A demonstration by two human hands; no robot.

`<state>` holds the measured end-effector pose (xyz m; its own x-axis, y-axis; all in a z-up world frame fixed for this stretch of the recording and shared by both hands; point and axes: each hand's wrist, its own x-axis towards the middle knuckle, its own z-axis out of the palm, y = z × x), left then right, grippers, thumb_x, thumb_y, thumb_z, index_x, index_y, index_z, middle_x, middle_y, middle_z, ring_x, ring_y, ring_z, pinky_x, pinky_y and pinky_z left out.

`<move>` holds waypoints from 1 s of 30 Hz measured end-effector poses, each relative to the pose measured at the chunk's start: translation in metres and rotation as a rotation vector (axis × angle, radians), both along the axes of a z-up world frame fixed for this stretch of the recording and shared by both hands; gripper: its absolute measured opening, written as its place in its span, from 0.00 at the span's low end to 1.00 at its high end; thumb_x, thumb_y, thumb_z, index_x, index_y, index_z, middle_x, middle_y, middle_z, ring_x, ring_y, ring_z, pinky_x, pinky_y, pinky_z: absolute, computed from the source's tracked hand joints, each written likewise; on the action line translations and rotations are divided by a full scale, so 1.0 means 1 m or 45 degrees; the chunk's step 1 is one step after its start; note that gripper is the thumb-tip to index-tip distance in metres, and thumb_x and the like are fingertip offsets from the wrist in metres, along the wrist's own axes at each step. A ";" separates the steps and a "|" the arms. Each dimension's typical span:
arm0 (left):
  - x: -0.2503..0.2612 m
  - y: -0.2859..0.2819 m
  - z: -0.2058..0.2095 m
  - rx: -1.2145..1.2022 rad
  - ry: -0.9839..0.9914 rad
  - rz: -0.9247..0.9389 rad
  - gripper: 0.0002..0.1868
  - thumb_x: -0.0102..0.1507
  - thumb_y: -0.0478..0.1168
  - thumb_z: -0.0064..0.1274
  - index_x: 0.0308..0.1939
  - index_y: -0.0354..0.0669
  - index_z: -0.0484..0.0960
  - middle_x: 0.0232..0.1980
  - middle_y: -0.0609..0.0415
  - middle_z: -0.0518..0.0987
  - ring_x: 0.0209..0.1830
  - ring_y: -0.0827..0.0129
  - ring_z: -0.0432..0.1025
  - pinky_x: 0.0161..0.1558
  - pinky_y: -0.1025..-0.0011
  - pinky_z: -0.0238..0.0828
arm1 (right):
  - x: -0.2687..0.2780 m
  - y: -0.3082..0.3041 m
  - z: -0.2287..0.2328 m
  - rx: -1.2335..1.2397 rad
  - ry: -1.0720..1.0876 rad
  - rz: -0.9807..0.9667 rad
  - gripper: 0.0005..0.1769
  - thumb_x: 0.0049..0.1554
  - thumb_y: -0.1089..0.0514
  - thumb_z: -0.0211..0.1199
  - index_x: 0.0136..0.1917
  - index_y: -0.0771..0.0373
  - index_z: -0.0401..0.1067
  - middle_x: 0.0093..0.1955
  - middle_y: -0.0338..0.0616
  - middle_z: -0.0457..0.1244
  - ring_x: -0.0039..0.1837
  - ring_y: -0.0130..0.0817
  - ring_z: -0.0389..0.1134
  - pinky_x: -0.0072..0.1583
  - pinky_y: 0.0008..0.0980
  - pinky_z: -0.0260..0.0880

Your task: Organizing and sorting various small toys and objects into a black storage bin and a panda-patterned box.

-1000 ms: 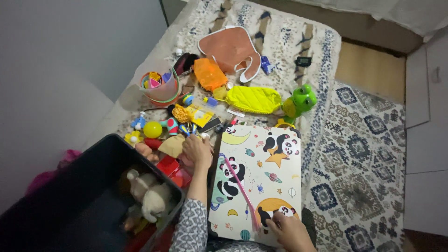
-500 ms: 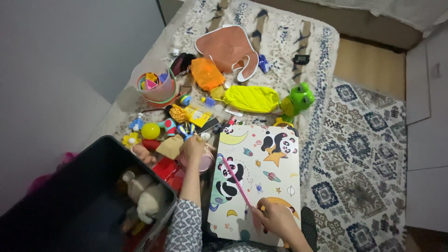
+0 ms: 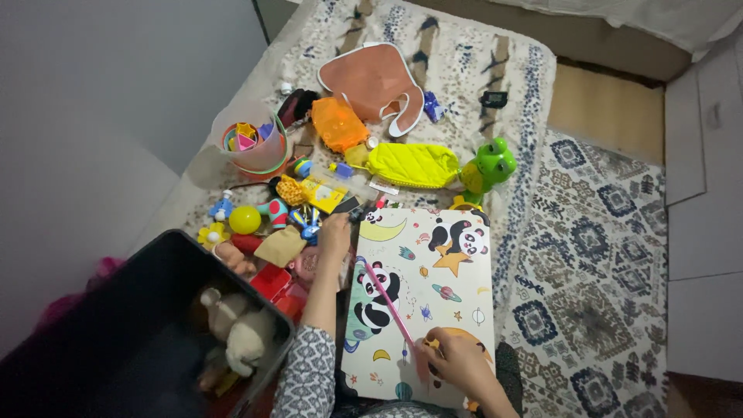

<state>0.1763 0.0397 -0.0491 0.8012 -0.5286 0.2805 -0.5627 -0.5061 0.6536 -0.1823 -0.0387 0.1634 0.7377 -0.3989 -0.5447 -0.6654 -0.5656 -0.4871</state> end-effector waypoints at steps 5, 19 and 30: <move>0.003 -0.031 0.015 0.171 -0.105 -0.201 0.13 0.64 0.32 0.47 0.51 0.43 0.82 0.53 0.48 0.81 0.48 0.47 0.73 0.50 0.52 0.71 | 0.000 0.001 -0.002 0.111 0.065 -0.057 0.19 0.59 0.40 0.60 0.51 0.57 0.75 0.31 0.45 0.69 0.37 0.41 0.74 0.42 0.37 0.71; -0.013 -0.017 0.027 -0.007 -0.166 0.145 0.13 0.61 0.34 0.55 0.50 0.41 0.79 0.44 0.43 0.80 0.45 0.46 0.75 0.48 0.52 0.72 | -0.013 -0.044 -0.061 -0.002 -0.051 -0.295 0.21 0.55 0.46 0.62 0.60 0.56 0.73 0.47 0.46 0.73 0.51 0.41 0.76 0.53 0.38 0.74; -0.196 -0.011 0.115 -0.098 0.223 -0.543 0.13 0.60 0.33 0.60 0.49 0.46 0.83 0.46 0.51 0.83 0.52 0.58 0.76 0.57 0.59 0.70 | -0.009 -0.071 -0.059 -0.075 -0.287 -0.505 0.21 0.55 0.46 0.65 0.56 0.59 0.76 0.39 0.49 0.72 0.41 0.40 0.75 0.47 0.38 0.74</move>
<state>-0.0192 0.0282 0.0659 0.5553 -0.8041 0.2121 -0.5881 -0.1994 0.7838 -0.1913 -0.1097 0.1045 0.6194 -0.6998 -0.3558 -0.7170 -0.3198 -0.6194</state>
